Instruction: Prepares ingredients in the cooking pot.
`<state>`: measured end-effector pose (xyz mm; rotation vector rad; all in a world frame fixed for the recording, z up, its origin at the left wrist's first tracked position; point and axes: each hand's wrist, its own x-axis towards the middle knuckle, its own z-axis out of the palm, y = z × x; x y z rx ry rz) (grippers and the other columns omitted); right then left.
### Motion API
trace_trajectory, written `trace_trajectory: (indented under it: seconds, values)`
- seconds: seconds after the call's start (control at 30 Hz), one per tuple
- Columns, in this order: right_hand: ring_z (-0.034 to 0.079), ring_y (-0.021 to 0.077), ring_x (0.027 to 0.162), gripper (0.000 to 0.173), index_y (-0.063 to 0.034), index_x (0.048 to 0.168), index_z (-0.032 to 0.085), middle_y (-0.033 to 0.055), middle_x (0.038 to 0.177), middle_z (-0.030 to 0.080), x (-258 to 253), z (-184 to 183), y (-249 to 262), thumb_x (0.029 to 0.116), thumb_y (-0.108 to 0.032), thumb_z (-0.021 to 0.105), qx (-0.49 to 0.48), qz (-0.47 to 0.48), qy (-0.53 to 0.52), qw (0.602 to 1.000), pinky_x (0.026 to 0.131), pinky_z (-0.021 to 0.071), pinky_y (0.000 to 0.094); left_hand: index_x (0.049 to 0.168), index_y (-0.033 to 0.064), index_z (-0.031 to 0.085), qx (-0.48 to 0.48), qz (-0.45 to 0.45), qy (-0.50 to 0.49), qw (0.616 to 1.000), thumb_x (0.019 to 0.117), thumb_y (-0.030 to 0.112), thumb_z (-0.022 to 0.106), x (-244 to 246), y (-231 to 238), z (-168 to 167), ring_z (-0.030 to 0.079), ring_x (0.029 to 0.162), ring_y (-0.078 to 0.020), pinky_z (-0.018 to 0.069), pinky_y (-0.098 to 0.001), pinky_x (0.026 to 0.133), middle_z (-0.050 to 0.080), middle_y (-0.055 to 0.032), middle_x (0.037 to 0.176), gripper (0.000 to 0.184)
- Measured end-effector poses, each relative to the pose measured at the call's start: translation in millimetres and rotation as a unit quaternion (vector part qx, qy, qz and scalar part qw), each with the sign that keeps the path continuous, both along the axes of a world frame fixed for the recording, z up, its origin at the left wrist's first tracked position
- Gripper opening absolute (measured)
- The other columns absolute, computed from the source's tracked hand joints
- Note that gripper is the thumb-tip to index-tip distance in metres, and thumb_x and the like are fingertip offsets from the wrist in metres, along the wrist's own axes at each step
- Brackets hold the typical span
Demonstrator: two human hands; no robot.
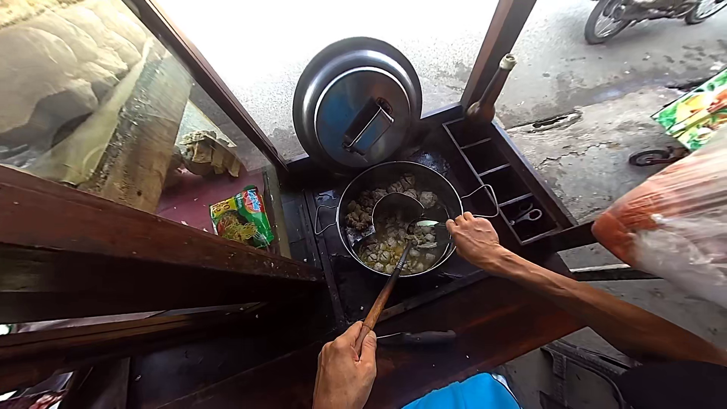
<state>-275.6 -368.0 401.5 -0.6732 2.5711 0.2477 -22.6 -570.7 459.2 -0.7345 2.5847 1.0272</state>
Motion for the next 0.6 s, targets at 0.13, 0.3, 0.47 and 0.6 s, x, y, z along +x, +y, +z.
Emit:
trace_trajectory:
  seconds: [0.13,0.3,0.47,0.6]
  values:
    - [0.057,0.0443,0.122,0.033,0.0121,0.127,0.057,0.0301,0.124,0.061,-2.1,-16.7,-8.9,0.0952,0.01,0.048,0.009,0.028,-0.005,1.0,0.094,0.0474,0.0535,0.094,0.0086,0.074,-0.002,-0.005,0.004,1.0,0.097,0.021,0.059,-2.7,-1.6,3.7,0.054,0.055,-0.013,0.0441,-0.0353,0.055,0.058,0.0,0.063,0.019]
    - [0.059,0.0447,0.119,0.03,0.0136,0.124,0.059,0.0309,0.121,0.062,-7.7,-31.5,-21.4,0.0977,0.011,0.044,0.011,0.072,-0.006,0.997,0.093,0.0476,0.0534,0.094,0.0096,0.074,0.004,-0.002,-0.008,1.0,0.0975,0.022,0.059,-2.3,-2.8,6.3,0.054,0.056,-0.0129,0.0443,-0.0353,0.056,0.057,0.0005,0.063,0.02]
    - [0.062,0.0455,0.112,0.021,0.0117,0.108,0.065,0.0296,0.11,0.066,-13.5,-31.4,-18.7,0.0979,0.005,0.048,-0.005,0.094,-0.017,0.995,0.089,0.0483,0.0554,0.095,0.0088,0.074,0.003,-0.01,-0.006,1.0,0.0973,0.023,0.058,-2.6,-2.8,5.2,0.056,0.057,-0.0148,0.0454,-0.0372,0.056,0.059,-0.0008,0.064,0.021]
    - [0.063,0.0429,0.111,0.02,0.0065,0.105,0.068,0.0253,0.109,0.068,-21.5,-16.5,-16.5,0.0975,0.0,0.051,0.002,0.063,-0.032,0.997,0.086,0.0492,0.0558,0.095,0.0087,0.074,0.001,-0.008,-0.012,1.0,0.098,0.023,0.058,-2.2,-5.1,4.6,0.057,0.058,-0.0153,0.0457,-0.0376,0.057,0.06,-0.0012,0.065,0.022]
